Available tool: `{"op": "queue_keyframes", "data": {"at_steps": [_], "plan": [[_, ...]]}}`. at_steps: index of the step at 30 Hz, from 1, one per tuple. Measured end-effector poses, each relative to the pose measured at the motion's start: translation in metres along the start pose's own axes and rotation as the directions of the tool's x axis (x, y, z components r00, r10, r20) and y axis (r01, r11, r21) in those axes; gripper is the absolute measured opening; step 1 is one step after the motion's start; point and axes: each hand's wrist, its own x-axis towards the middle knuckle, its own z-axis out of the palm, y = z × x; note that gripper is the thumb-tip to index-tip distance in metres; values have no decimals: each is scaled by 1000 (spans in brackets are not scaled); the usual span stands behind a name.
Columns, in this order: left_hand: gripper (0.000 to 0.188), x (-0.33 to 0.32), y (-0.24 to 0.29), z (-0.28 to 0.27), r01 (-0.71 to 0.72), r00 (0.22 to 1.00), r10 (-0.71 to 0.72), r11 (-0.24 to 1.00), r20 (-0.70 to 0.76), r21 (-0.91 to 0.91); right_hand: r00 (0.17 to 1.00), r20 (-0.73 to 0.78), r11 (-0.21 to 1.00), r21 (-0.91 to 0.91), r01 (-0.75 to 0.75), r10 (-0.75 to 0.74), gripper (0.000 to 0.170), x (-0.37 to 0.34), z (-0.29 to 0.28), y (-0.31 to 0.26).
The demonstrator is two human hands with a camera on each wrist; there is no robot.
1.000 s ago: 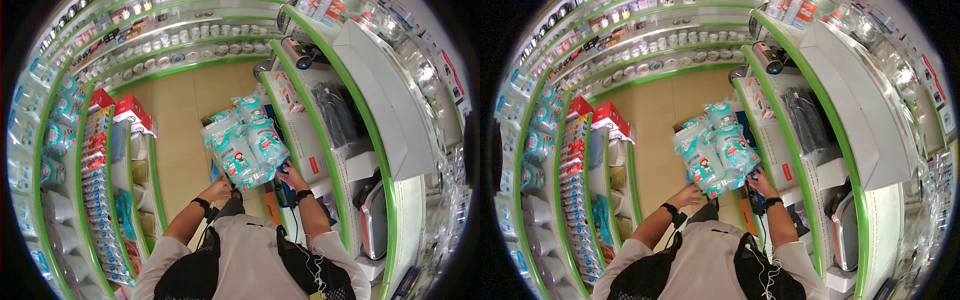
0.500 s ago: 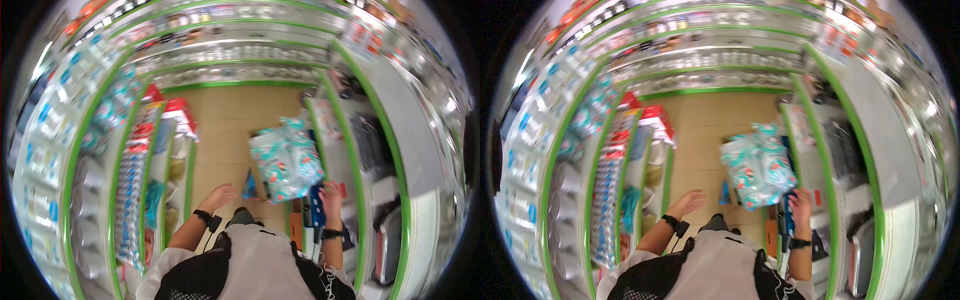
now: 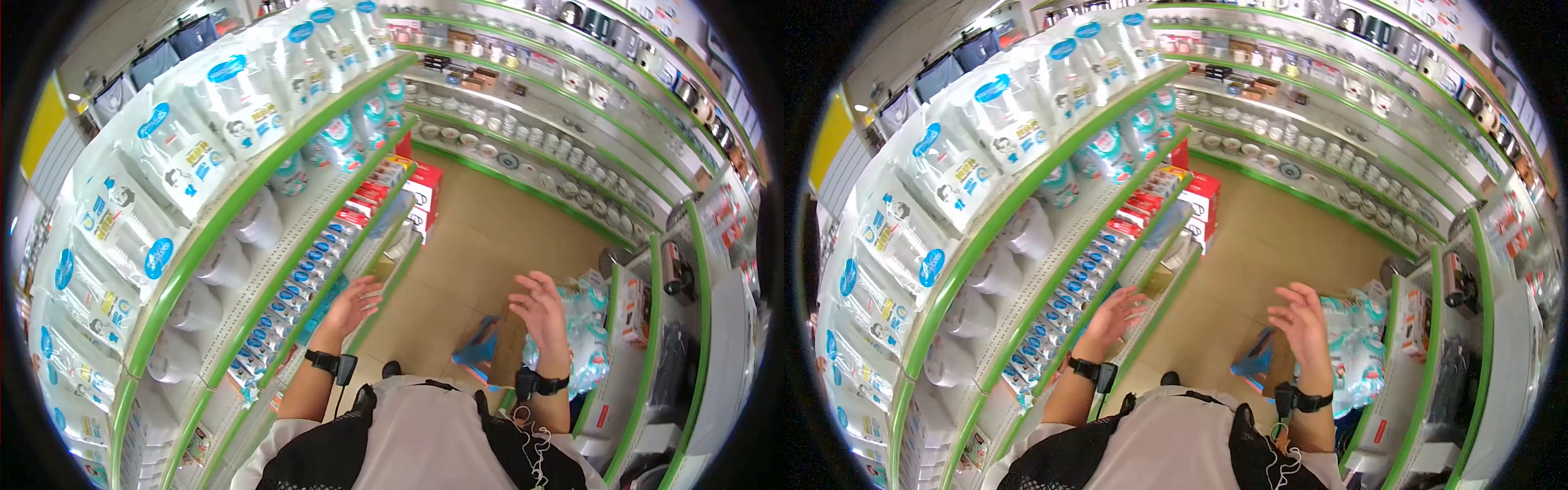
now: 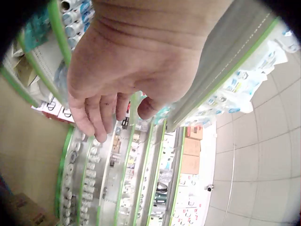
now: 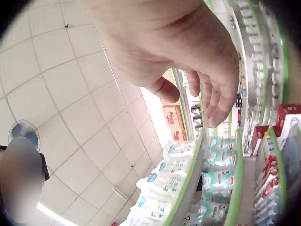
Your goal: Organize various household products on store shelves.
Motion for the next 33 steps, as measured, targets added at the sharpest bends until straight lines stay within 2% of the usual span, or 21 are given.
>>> {"op": "queue_keyframes", "data": {"at_steps": [1, 3, 6, 13, 16, 18, 21, 22, 24, 26, 27, 29, 33], "plan": [[44, -5, 14, -18, -41, 999, 41, 999, -16, -27, 1000, 14, 1000, -2, -3, 3, 39, 20, 21, 11], [44, -11, 39, -44, -110, 992, 107, 993, -65, -52, 987, 133, 996, 12, -93, 90, 38, 56, 62, 29], [44, -23, 76, -64, -166, 984, 160, 983, -72, -80, 952, 251, 983, 9, -186, 177, 37, 100, 112, 54], [44, -13, 119, -90, -232, 968, 221, 968, -115, -97, 905, 299, 953, -130, -274, 302, 39, 190, 169, 96], [45, 6, 131, -90, -260, 962, 249, 960, -115, -100, 899, 313, 940, -246, -235, 307, 41, 240, 179, 114], [46, 27, 138, -85, -278, 957, 265, 955, -119, -107, 905, 343, 931, -342, -129, 252, 45, 280, 182, 127], [48, 69, 159, -77, -301, 949, 291, 951, -121, -75, 908, 355, 901, -430, -52, 222, 50, 348, 195, 142], [49, 86, 167, -73, -315, 942, 304, 947, -142, -58, 901, 369, 901, -431, -51, 228, 50, 371, 200, 143], [49, 119, 181, -66, -343, 926, 332, 939, -182, -34, 889, 429, 885, -460, 65, 158, 55, 417, 215, 146], [54, 153, 192, -63, -371, 905, 347, 927, -247, -59, 863, 477, 918, -395, 40, 168, 60, 448, 227, 150], [54, 170, 196, -63, -387, 895, 361, 920, -263, -54, 871, 457, 892, -449, 51, 180, 61, 461, 233, 151], [73, 204, 205, -64, -377, 872, 355, 926, -338, 0, 857, 472, 862, -502, 70, 206, 68, 496, 238, 161], [87, 246, 219, -56, -414, 834, 411, 907, -369, 75, 814, 544, 882, -463, 92, 201, 80, 536, 245, 192]]}}
